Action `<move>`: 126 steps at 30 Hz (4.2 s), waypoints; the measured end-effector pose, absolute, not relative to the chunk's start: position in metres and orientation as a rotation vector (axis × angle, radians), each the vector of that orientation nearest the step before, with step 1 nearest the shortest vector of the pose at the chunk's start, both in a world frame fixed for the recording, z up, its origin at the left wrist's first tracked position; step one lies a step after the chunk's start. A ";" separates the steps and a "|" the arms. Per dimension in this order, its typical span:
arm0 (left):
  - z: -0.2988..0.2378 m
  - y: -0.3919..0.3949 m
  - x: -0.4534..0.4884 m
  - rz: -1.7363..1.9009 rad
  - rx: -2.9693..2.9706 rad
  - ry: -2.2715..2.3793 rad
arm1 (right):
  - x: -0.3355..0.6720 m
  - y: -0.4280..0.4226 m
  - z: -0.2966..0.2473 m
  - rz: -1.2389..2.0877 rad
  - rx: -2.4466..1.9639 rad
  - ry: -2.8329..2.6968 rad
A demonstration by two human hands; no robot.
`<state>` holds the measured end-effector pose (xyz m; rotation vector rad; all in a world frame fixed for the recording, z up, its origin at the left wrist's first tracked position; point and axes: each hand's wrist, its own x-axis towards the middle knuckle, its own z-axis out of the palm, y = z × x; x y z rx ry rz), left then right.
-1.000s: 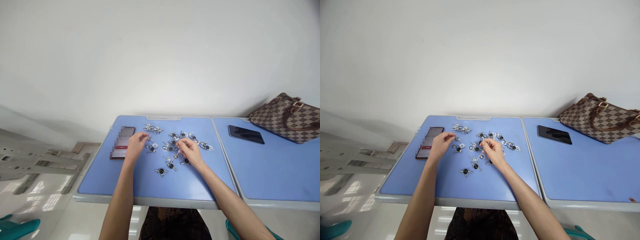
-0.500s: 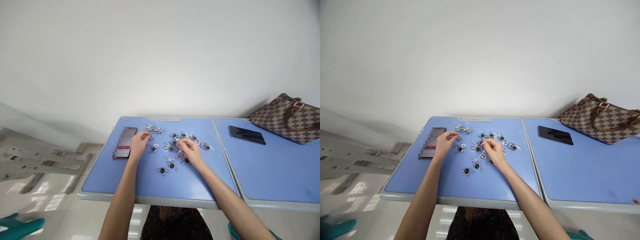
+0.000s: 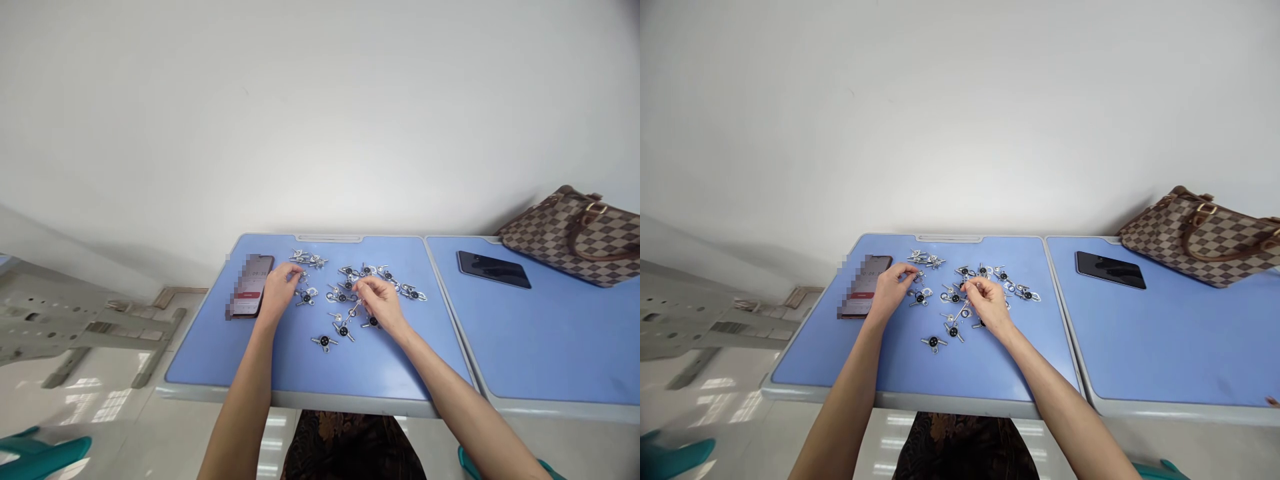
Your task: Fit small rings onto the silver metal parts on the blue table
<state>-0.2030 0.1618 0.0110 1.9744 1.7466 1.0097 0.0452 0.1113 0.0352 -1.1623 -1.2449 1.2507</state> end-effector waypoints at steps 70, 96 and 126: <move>0.015 0.163 -0.217 0.741 1.863 1.724 | 0.048 0.116 0.031 1.219 -1.201 -1.250; 0.014 0.162 -0.196 0.729 1.939 1.923 | 0.047 0.115 0.032 1.220 -1.188 -1.267; 0.015 0.165 -0.213 0.762 1.780 1.806 | 0.047 0.116 0.029 1.213 -1.170 -1.273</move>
